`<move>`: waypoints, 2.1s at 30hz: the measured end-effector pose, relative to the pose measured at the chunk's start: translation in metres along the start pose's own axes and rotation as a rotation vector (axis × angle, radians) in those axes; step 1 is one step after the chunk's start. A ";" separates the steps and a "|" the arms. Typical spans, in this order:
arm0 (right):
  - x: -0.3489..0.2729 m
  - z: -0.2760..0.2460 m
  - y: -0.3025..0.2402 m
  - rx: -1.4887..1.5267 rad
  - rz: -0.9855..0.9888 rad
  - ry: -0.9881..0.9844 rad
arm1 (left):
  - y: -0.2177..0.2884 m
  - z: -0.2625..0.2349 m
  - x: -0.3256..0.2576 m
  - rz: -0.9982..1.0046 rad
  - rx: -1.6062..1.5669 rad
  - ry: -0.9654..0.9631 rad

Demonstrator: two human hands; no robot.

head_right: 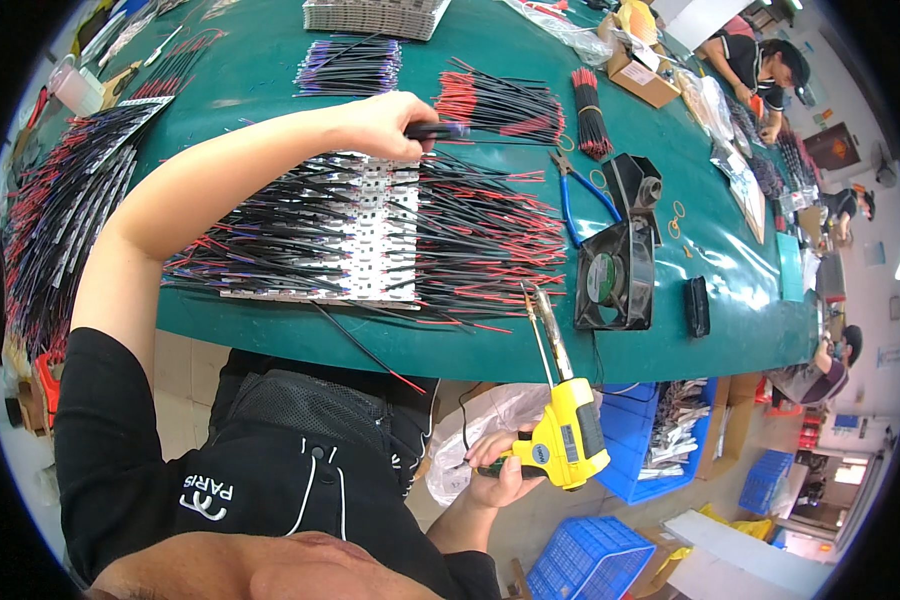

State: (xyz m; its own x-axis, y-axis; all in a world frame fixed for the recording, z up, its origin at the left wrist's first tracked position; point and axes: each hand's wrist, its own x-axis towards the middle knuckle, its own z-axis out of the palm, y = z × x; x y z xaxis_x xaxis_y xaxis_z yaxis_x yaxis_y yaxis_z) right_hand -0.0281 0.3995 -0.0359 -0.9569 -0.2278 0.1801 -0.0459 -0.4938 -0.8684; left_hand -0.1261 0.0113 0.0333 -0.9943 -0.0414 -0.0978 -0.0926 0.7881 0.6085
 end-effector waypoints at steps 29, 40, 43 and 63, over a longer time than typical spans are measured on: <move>-0.016 -0.005 -0.015 -0.024 -0.122 -0.038 | 0.030 0.026 -0.016 0.184 -0.095 -0.004; -0.014 -0.003 -0.013 0.042 -0.138 -0.071 | 0.052 0.031 -0.032 0.050 0.174 -0.171; -0.014 -0.004 -0.012 0.143 -0.120 -0.039 | 0.052 0.033 -0.039 0.109 0.121 -0.119; 0.036 0.046 0.024 0.614 0.057 -0.075 | 0.083 0.064 -0.052 0.033 0.310 -0.228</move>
State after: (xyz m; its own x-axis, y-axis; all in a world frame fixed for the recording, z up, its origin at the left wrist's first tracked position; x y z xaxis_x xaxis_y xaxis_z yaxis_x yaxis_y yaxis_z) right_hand -0.0504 0.3410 -0.0287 -0.9291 -0.3159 0.1925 0.1998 -0.8664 -0.4575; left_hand -0.0782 0.1183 0.0382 -0.9561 0.0970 -0.2765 -0.0065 0.9364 0.3509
